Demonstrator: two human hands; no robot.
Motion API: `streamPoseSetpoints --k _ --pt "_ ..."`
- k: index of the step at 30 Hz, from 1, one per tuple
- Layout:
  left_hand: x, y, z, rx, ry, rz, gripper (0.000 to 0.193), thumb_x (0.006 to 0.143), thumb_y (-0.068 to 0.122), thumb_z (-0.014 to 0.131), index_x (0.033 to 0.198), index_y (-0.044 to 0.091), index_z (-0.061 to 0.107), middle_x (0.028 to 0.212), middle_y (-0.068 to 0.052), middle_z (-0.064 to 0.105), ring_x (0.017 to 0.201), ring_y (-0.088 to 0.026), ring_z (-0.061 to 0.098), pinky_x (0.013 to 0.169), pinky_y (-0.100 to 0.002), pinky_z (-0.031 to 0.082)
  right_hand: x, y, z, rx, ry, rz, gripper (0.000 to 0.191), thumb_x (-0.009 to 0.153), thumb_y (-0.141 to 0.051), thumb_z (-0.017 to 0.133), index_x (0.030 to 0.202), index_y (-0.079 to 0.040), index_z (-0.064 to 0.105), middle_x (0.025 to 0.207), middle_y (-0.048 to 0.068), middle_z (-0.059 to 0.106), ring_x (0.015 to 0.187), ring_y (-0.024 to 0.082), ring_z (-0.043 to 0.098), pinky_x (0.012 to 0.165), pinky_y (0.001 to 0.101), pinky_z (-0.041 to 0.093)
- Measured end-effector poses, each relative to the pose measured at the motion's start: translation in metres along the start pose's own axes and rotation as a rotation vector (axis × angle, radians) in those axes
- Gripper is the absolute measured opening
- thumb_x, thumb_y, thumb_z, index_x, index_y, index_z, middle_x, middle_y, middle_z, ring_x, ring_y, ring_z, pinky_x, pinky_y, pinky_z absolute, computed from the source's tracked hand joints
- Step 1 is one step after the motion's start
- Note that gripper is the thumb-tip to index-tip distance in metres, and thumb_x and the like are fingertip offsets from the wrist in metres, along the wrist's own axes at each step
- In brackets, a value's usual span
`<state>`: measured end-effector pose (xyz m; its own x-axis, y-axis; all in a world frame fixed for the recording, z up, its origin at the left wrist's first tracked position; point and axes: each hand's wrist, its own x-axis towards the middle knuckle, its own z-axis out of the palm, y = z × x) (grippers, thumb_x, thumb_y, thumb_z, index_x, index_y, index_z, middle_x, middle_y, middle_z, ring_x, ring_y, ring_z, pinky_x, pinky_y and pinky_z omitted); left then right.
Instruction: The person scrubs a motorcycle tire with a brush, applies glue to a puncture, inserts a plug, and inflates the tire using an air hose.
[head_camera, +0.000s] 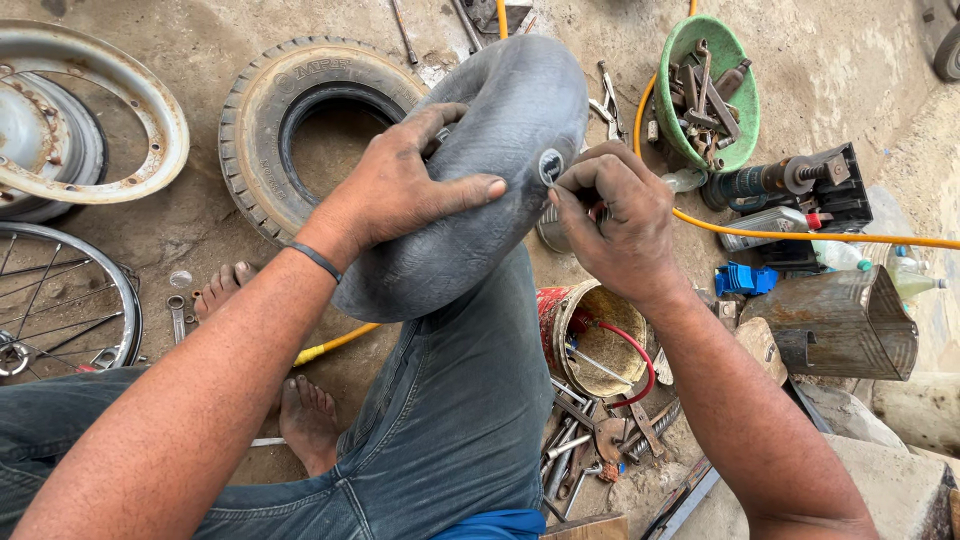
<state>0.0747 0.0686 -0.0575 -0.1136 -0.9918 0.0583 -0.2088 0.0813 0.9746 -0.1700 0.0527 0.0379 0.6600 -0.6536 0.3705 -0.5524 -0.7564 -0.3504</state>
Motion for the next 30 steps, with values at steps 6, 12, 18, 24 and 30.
streamPoseSetpoints --k 6,12,18,24,30 --pt "-0.004 0.003 0.005 0.024 -0.012 -0.020 0.107 0.068 0.063 0.084 0.148 0.003 0.048 0.136 -0.027 0.061 0.123 -0.036 0.065 0.102 -0.045 0.054 0.008 0.021 0.003 0.648 0.115 0.389 0.007 0.103 -0.002 0.066 0.097 -0.005 0.067 0.084 0.004 0.067 0.068 0.009 0.059 0.060 0.0231 0.050" --pt "-0.002 -0.005 -0.005 -0.044 0.014 -0.001 0.108 0.071 0.062 0.084 0.150 -0.001 0.045 0.138 -0.029 0.060 0.126 -0.037 0.064 0.104 -0.045 0.053 0.002 0.063 -0.003 0.795 0.414 0.574 0.010 0.100 -0.001 0.064 0.091 -0.005 0.064 0.085 0.007 0.070 0.070 0.013 0.069 0.061 0.0268 0.059" --pt "0.000 0.000 -0.018 -0.109 0.042 -0.111 0.108 0.069 0.058 0.083 0.151 -0.001 0.043 0.133 -0.031 0.060 0.116 -0.038 0.069 0.095 -0.044 0.059 -0.027 0.037 -0.005 0.128 0.306 0.098 0.020 0.100 0.003 0.062 0.120 -0.002 0.059 0.123 0.011 0.066 0.106 0.017 0.069 0.086 0.0284 0.061" --pt "-0.001 0.003 -0.018 -0.134 0.040 -0.096 0.105 0.071 0.055 0.084 0.150 -0.002 0.044 0.131 -0.030 0.063 0.115 -0.036 0.070 0.095 -0.042 0.059 -0.029 -0.011 0.030 -0.333 0.227 -0.182 0.034 0.091 -0.004 0.071 0.124 -0.005 0.069 0.129 0.012 0.062 0.120 0.028 0.059 0.103 0.0443 0.050" --pt "-0.005 -0.003 -0.031 -0.165 0.102 -0.091 0.098 0.077 0.054 0.081 0.149 -0.003 0.046 0.135 -0.028 0.062 0.123 -0.036 0.067 0.100 -0.043 0.057 -0.059 0.036 0.047 -0.592 0.219 0.274 0.025 0.084 -0.020 0.075 0.102 -0.003 0.073 0.123 0.025 0.064 0.118 0.043 0.057 0.098 0.0531 0.046"
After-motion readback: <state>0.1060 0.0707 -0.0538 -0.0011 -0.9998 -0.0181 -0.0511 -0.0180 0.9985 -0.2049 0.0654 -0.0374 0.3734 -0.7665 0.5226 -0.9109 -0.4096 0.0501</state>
